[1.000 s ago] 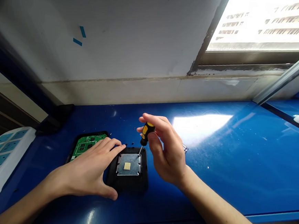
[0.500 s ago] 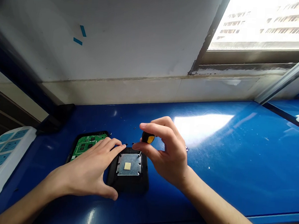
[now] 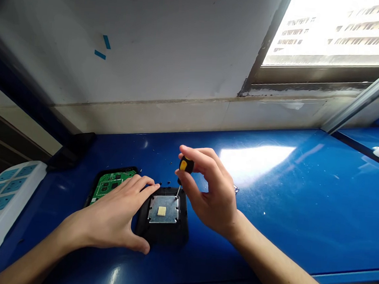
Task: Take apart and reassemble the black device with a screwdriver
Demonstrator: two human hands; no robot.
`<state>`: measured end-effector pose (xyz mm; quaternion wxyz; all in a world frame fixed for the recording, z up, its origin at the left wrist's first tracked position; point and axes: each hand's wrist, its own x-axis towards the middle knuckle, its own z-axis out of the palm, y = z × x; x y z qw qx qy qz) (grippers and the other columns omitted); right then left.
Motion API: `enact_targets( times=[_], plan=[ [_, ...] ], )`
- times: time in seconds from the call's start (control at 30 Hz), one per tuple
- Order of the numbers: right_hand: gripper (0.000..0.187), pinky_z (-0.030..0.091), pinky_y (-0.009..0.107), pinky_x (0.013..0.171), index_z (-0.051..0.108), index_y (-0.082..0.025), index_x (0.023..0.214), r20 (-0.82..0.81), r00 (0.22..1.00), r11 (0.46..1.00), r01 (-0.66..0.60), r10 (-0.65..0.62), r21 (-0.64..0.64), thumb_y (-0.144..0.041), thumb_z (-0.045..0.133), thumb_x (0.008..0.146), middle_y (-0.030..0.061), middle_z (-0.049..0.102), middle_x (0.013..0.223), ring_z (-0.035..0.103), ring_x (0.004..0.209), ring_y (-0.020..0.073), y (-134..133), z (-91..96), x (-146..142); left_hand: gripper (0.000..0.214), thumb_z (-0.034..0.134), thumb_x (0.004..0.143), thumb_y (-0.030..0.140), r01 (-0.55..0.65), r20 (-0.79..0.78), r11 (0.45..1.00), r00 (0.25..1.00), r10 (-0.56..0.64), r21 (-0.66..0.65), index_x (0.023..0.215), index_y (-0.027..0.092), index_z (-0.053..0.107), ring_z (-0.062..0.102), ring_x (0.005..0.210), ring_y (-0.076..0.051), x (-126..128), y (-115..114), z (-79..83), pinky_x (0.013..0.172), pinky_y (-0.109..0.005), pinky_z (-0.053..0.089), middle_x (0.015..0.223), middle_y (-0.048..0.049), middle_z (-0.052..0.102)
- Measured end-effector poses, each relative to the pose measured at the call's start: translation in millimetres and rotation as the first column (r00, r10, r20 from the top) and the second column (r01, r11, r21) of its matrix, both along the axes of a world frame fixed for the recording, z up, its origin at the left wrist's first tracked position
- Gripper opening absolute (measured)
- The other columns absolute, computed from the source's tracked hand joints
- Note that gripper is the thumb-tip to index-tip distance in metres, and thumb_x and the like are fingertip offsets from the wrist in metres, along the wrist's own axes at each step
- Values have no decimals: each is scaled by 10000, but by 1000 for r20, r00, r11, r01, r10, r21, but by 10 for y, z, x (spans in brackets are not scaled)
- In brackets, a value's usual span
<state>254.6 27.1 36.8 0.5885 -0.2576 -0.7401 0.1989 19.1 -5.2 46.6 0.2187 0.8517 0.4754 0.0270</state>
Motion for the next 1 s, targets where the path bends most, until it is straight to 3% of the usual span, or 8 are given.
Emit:
enact_targets(
  times=[0.2, 0.43, 0.6, 0.8, 1.0],
  plan=[
    [559, 625, 354, 658, 596, -370, 1373, 53, 998, 996, 26, -31, 83, -127, 719, 886, 25, 546, 1041, 640, 762, 147, 36, 1, 41, 1034, 874, 573, 650, 1, 20, 1000, 1000, -1, 7, 1452, 252, 504, 477, 1314, -421, -4, 5, -11, 1141, -595, 383, 1377, -110, 538],
    [469, 644, 394, 739, 523, -340, 1469, 35, 998, 998, -59, 59, 0, -190, 436, 1033, 79, 619, 1242, 684, 940, 192, 7, -26, 42, 1054, 894, 566, 633, 5, 5, 1000, 1000, -6, 10, 1454, 227, 500, 482, 1307, -410, 3, 5, -11, 1153, -585, 373, 1370, -114, 539],
    [441, 660, 407, 745, 554, -335, 1439, -17, 999, 999, -44, 43, -26, -188, 390, 1057, 74, 668, 1284, 724, 928, 188, -19, 22, -4, 1029, 889, 563, 637, -1, 22, 1000, 1000, 1, 13, 1439, 249, 514, 487, 1304, -414, 1, 2, -13, 1139, -590, 386, 1360, -104, 547],
    [474, 666, 367, 733, 543, -316, 1447, 11, 999, 999, -47, 47, -1, -123, 470, 1019, 72, 663, 1238, 732, 925, 174, -20, 25, 15, 1073, 898, 561, 631, 3, -2, 1000, 1000, -3, 7, 1467, 221, 495, 482, 1304, -415, -2, 1, -5, 1152, -590, 379, 1365, -117, 541],
    [508, 619, 301, 618, 584, -355, 1347, 1, 1000, 998, -24, 24, 53, -108, 684, 914, 14, 640, 981, 670, 811, 159, 42, 13, 18, 1069, 889, 565, 631, -4, 4, 1000, 1000, 4, 3, 1474, 237, 489, 470, 1320, -420, -2, 2, -7, 1153, -596, 375, 1383, -116, 532]
  ],
)
